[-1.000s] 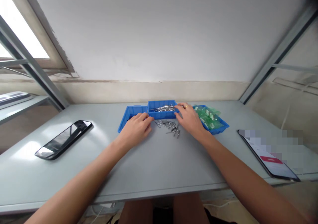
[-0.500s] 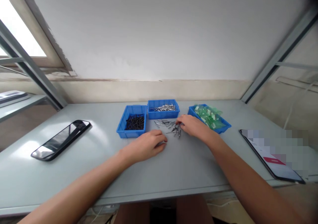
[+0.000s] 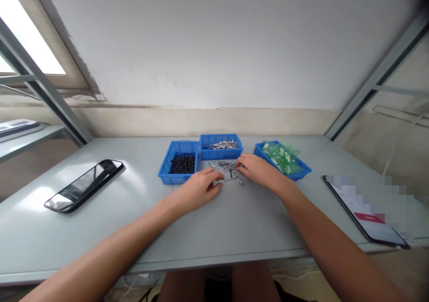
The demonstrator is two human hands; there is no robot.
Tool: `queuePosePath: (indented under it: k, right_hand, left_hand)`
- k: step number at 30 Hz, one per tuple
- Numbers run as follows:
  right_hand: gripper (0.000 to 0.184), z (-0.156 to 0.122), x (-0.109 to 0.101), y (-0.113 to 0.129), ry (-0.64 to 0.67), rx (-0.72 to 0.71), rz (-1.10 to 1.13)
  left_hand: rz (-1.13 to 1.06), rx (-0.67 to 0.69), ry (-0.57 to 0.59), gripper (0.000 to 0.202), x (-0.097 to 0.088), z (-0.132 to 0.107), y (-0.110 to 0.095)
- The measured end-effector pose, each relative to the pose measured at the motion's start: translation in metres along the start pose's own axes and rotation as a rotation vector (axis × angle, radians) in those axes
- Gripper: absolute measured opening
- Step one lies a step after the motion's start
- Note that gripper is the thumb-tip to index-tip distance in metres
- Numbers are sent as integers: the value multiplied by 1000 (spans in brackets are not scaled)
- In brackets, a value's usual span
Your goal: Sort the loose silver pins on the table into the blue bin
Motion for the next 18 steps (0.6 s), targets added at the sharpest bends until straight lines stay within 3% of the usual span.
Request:
queuePosePath:
  k: [5, 9, 15, 18]
  right_hand:
    - [16, 0, -11, 11, -75, 13, 169]
    - [17, 1, -14, 27, -101, -61, 311]
    - [16, -3, -26, 41, -265, -175, 345]
    - [16, -6, -33, 44, -325, -203, 373]
  left_hand:
    - [-27, 88, -149, 20, -15, -1, -12]
    - [142, 171, -338, 23, -29, -1, -13]
    - [302, 89, -248, 21, -25, 5, 4]
    - [282, 66, -280, 19, -26, 4, 4]
Point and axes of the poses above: each hand's wrist, its own z-axis towards the middle knuckle, its own x-axis out of the palm, y = z × x, the point moved 4 cm from there along z, towards the middle knuckle, and after that the axes turned 7 degrees about -y, right-handed, at the moved point
